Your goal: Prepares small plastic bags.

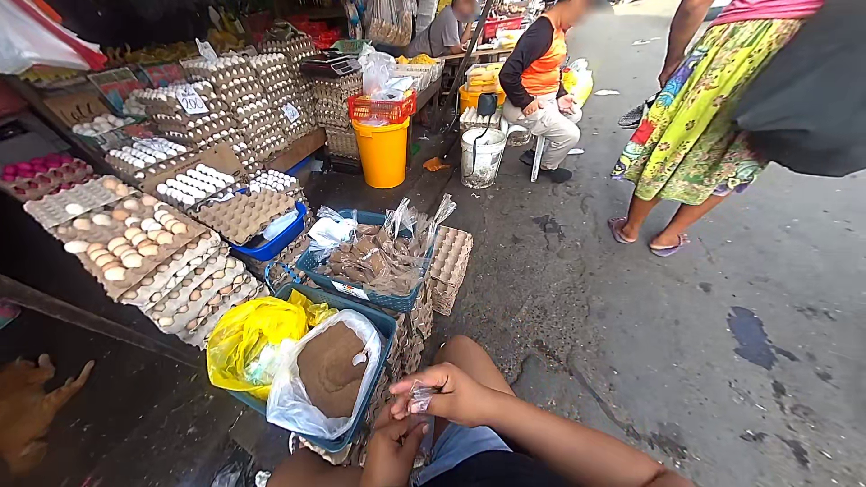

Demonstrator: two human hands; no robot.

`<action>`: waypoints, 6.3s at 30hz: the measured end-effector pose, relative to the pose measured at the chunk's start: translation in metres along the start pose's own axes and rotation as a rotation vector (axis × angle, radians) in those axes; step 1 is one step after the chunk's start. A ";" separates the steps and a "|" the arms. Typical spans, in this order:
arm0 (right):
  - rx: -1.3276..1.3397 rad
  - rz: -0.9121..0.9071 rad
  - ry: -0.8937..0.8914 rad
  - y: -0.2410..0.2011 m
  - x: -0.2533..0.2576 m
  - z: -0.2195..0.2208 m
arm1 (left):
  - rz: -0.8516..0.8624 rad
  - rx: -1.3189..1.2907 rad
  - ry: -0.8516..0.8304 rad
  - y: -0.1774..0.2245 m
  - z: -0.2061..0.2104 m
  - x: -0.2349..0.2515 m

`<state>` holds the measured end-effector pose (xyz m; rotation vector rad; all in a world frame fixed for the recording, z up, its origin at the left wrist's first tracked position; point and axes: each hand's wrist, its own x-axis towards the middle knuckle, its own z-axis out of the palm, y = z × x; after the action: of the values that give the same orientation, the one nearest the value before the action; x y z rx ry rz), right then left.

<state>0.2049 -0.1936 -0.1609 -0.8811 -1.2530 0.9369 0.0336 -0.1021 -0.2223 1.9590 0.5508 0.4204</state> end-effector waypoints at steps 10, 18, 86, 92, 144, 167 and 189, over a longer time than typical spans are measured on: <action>-0.557 -0.392 0.103 -0.002 -0.005 -0.015 | -0.019 0.055 0.107 0.004 -0.009 -0.004; -0.427 -0.350 0.128 -0.004 -0.006 -0.018 | 0.082 0.062 0.125 0.001 -0.008 -0.003; -0.088 -0.304 0.239 -0.037 -0.002 -0.059 | 0.282 -0.071 -0.140 0.001 -0.018 -0.008; -0.157 -0.279 0.103 -0.040 -0.003 -0.062 | 0.310 -0.077 -0.141 -0.001 -0.018 -0.008; 0.018 -0.352 0.215 -0.047 -0.004 -0.070 | 0.383 -0.072 -0.181 0.003 -0.018 -0.007; 0.365 -0.049 0.612 -0.058 0.015 -0.043 | 0.256 -0.167 -0.121 0.003 -0.018 -0.017; 0.039 -0.282 0.363 -0.056 0.000 -0.059 | 0.286 -0.122 -0.206 0.000 -0.021 -0.013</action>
<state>0.2685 -0.2163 -0.1161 -0.7785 -1.0085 0.5458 0.0119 -0.0934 -0.2144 1.9396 0.1108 0.4125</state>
